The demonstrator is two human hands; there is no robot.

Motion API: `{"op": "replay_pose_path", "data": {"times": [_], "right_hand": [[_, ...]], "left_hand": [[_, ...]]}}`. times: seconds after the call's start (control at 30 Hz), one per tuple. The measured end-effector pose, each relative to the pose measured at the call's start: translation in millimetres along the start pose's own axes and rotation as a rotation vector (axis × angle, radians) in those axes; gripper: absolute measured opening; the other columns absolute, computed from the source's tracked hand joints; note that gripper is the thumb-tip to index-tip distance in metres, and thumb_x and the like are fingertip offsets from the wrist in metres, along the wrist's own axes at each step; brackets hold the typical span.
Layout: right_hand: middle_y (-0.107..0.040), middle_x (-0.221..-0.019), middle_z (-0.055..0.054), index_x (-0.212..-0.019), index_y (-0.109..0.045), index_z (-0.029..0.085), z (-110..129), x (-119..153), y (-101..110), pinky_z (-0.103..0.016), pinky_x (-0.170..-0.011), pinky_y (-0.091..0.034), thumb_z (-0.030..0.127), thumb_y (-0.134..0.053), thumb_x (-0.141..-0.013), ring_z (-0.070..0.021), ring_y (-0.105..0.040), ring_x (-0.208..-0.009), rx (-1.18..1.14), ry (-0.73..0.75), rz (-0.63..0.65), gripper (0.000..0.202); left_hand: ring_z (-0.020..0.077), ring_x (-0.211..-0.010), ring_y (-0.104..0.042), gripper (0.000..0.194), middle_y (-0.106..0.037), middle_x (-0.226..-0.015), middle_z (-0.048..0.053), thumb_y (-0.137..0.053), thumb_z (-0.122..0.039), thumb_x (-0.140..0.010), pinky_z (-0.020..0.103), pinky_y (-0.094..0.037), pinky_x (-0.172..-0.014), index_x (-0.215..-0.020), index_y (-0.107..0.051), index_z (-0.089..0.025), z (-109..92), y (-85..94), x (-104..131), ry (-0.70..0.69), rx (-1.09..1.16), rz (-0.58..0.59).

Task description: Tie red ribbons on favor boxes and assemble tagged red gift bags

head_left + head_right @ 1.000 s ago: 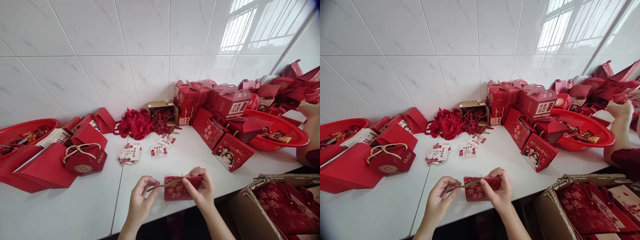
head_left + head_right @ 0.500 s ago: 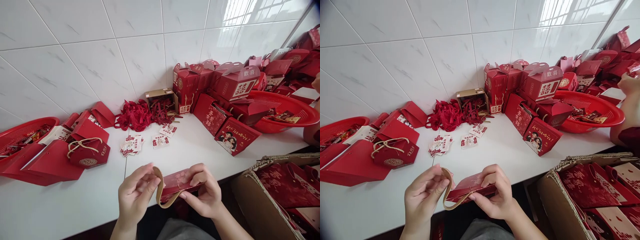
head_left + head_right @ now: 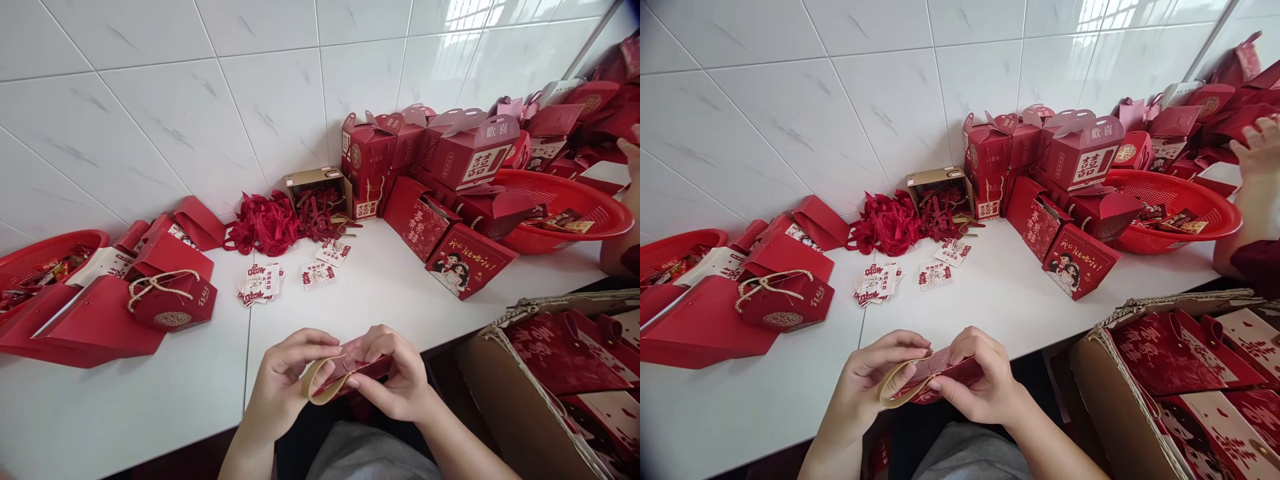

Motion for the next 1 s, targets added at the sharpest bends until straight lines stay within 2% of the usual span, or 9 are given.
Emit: {"op": "replay_pose_path", "data": {"times": [0.13, 0.27, 0.4, 0.5, 0.57, 0.7, 0.8, 0.9, 1.0], "right_hand": [[-0.056, -0.078, -0.002, -0.093, -0.053, 0.022, -5, 2, -1, -0.031, -0.059, -0.057, 0.016, -0.072, -0.081, -0.0159, -0.058, -0.066, -0.058, -0.037, -0.012, 0.023], [-0.057, -0.076, -0.002, -0.092, -0.053, 0.022, -4, 2, -1, -0.029, -0.057, -0.055, 0.016, -0.071, -0.082, -0.0154, -0.058, -0.065, -0.045, -0.041, -0.018, 0.022], [-0.057, -0.073, -0.002, -0.09, -0.053, 0.022, -2, 0, 0, -0.028, -0.055, -0.051, 0.018, -0.071, -0.083, -0.0157, -0.056, -0.063, -0.003, -0.045, -0.039, 0.02], [-0.055, -0.072, -0.001, -0.088, -0.053, 0.022, 0, 0, 1, -0.028, -0.054, -0.049, 0.019, -0.07, -0.083, -0.0156, -0.055, -0.062, 0.015, -0.036, -0.056, 0.018], [-0.055, -0.071, -0.001, -0.087, -0.053, 0.022, 2, 0, 1, -0.028, -0.053, -0.049, 0.02, -0.07, -0.084, -0.0154, -0.055, -0.061, 0.025, -0.019, -0.056, 0.018], [-0.057, -0.072, -0.001, -0.087, -0.053, 0.021, 4, -1, 1, -0.027, -0.054, -0.05, 0.02, -0.071, -0.084, -0.015, -0.057, -0.061, 0.036, -0.006, -0.057, 0.018], [-0.065, -0.081, -0.005, -0.084, -0.051, 0.022, 5, -2, -1, -0.028, -0.059, -0.055, 0.018, -0.072, -0.084, -0.0167, -0.065, -0.07, -0.014, -0.017, -0.015, 0.021], [-0.072, -0.096, -0.009, -0.083, -0.049, 0.022, 5, -2, -4, -0.036, -0.074, -0.06, 0.013, -0.07, -0.085, -0.0218, -0.072, -0.089, -0.082, -0.031, 0.054, 0.023], [-0.075, -0.096, -0.01, -0.083, -0.047, 0.023, 3, -2, -6, -0.042, -0.079, -0.059, 0.01, -0.069, -0.085, -0.023, -0.073, -0.089, -0.113, -0.047, 0.097, 0.025]], "left_hand": [[0.0156, -0.075, -0.068, 0.01, -0.073, -0.083, 0.007, -0.075, -0.029, -0.081, 0.02, -0.055, -0.067, -0.085, -0.082, -0.023, 4, -4.7, 5, 0.108, 0.055, -0.072], [0.0174, -0.072, -0.069, 0.013, -0.075, -0.08, 0.007, -0.078, -0.033, -0.078, 0.023, -0.055, -0.065, -0.081, -0.081, -0.021, 4, -6.1, 8, 0.139, 0.089, -0.138], [0.0191, -0.074, -0.071, 0.01, -0.076, -0.085, 0.008, -0.073, -0.026, -0.084, 0.025, -0.056, -0.065, -0.089, -0.081, -0.024, 2, -5.7, 8, 0.023, 0.03, -0.044], [0.0208, -0.08, -0.072, 0.021, -0.075, -0.093, 0.01, -0.069, -0.017, -0.085, 0.027, -0.057, -0.068, -0.102, -0.078, -0.026, 1, -6.6, 10, -0.097, -0.046, 0.087], [0.0211, -0.082, -0.071, 0.025, -0.074, -0.094, 0.01, -0.067, -0.015, -0.086, 0.028, -0.057, -0.068, -0.106, -0.077, -0.027, 2, -6.3, 13, -0.134, -0.065, 0.13], [0.022, -0.088, -0.07, 0.029, -0.072, -0.097, 0.009, -0.062, -0.013, -0.088, 0.031, -0.058, -0.073, -0.11, -0.074, -0.028, 4, -5.9, 18, -0.173, -0.078, 0.148], [0.0219, -0.091, -0.069, 0.029, -0.072, -0.099, 0.009, -0.061, -0.01, -0.088, 0.032, -0.058, -0.079, -0.11, -0.071, -0.025, 5, -7.5, 20, -0.215, -0.133, 0.171], [0.0186, -0.089, -0.071, 0.032, -0.072, -0.097, 0.006, -0.064, -0.005, -0.085, 0.027, -0.058, -0.082, -0.11, -0.064, -0.024, 10, -5.0, 21, -0.202, -0.223, 0.104], [0.018, -0.09, -0.073, 0.037, -0.073, -0.098, 0.005, -0.065, -0.004, -0.084, 0.024, -0.059, -0.08, -0.114, -0.056, -0.024, 15, -2.9, 22, -0.185, -0.259, 0.046]]}}
Point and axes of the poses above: each hand's wrist, its own x-axis away from the middle knuckle, its own y-axis out of the back of the hand, z = x × y, the point moved 5 cm from there along -x, towards the middle knuckle
